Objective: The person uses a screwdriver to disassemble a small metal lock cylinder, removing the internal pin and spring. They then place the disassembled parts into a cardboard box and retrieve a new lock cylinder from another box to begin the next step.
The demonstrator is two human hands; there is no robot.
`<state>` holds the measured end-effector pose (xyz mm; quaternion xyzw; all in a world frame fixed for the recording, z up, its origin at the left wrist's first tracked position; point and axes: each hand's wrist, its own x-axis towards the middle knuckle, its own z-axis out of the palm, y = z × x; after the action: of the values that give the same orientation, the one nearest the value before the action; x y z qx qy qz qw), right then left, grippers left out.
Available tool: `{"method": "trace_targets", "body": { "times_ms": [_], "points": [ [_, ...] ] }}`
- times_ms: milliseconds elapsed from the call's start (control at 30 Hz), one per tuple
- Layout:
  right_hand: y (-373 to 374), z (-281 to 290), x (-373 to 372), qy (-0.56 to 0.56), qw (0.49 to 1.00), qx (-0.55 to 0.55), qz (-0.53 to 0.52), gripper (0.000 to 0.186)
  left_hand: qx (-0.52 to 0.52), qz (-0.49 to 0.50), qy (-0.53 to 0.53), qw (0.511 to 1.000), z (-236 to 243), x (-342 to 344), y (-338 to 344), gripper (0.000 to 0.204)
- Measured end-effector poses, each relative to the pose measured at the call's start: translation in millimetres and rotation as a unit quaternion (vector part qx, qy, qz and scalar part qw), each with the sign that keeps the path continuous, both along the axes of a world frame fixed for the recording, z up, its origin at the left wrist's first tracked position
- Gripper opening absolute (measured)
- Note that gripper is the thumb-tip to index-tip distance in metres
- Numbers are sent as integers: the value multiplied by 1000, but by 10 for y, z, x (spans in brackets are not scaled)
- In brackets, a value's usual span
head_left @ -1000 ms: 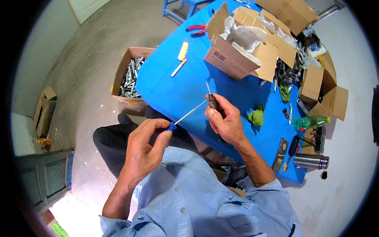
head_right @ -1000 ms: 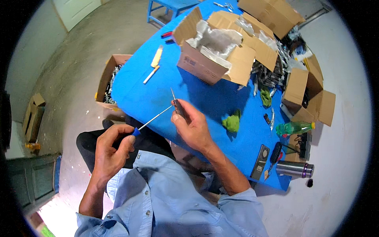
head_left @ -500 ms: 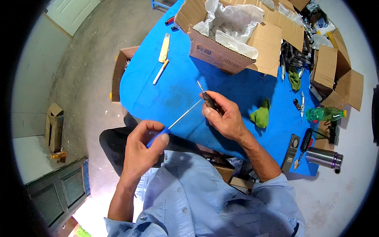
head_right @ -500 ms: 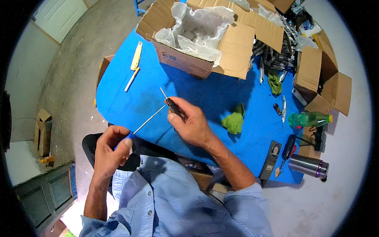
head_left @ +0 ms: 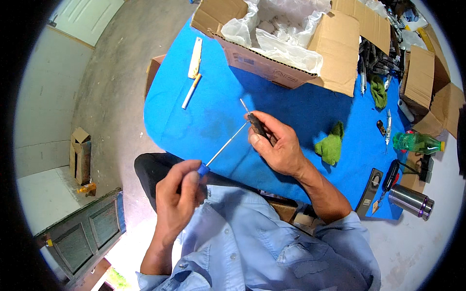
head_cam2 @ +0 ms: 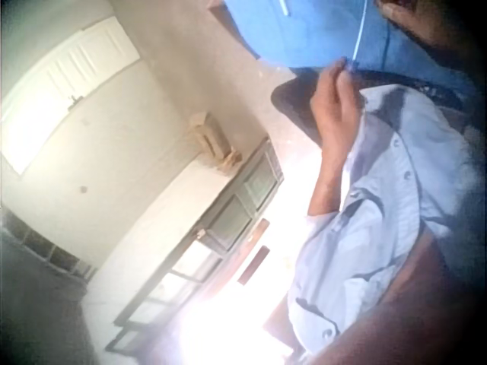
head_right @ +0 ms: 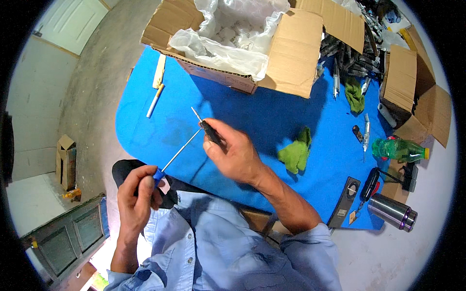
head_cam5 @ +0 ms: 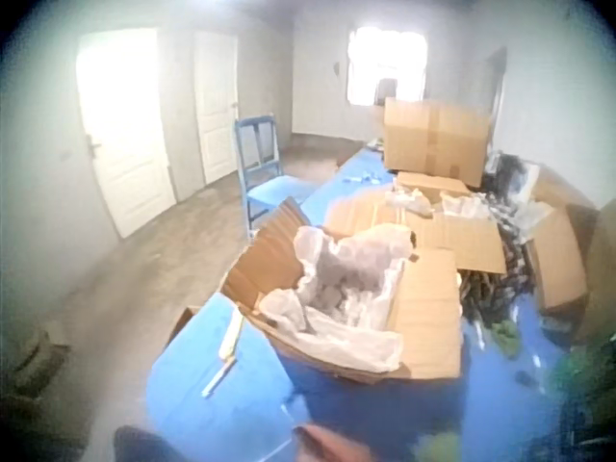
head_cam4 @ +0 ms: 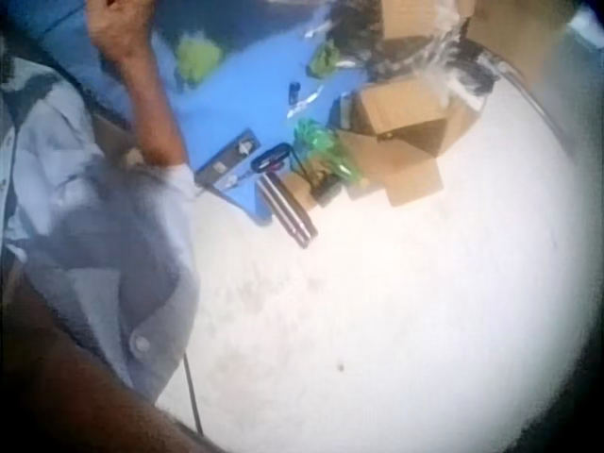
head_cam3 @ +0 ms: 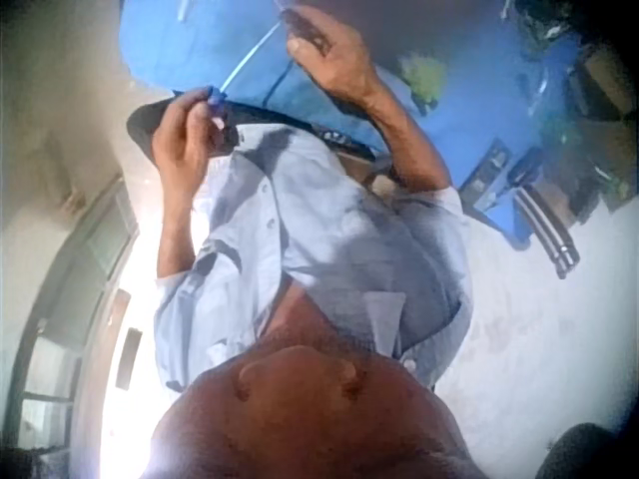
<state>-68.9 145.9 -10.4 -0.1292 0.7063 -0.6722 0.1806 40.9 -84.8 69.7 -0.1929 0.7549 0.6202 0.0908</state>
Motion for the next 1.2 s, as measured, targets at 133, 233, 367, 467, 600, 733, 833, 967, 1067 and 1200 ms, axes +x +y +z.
{"method": "trace_targets", "body": {
  "times_ms": [133, 233, 367, 467, 600, 733, 833, 967, 1067, 1200],
  "points": [
    [13, -8, -4, 34, 999, 35, 2, 41, 175, 31, -98, 979, -55, -109, -109, 30],
    [5, -10, -10, 54, 998, 33, 4, 41, 135, 30, -78, 987, -125, -84, -80, 30],
    [5, -43, -35, 51, 998, 27, 9, 41, 27, -1, -26, 999, -109, -62, -30, 26],
    [-7, -55, -29, 58, 998, 35, 5, 41, -3, 10, 29, 1000, -141, -11, -14, 23],
    [-7, -31, -32, 36, 999, 38, 7, 41, -67, -36, 81, 994, -180, 28, -62, 19],
    [10, 22, -40, 38, 997, 62, 23, 39, -192, -98, 170, 961, -281, 61, -123, 18],
    [8, -4, -42, 43, 997, 65, 23, 40, -68, -36, 62, 995, -184, 42, -65, 22],
    [-5, -34, -46, 45, 998, 48, 17, 40, 60, 14, -45, 997, -78, -66, -74, 26],
    [-7, -35, -43, 40, 999, 34, 15, 39, 60, 19, -35, 997, -72, -50, -42, 18],
    [-15, -21, -40, 39, 999, 25, 13, 38, -47, -16, 45, 998, -134, 11, -21, 21]
  ]
}}
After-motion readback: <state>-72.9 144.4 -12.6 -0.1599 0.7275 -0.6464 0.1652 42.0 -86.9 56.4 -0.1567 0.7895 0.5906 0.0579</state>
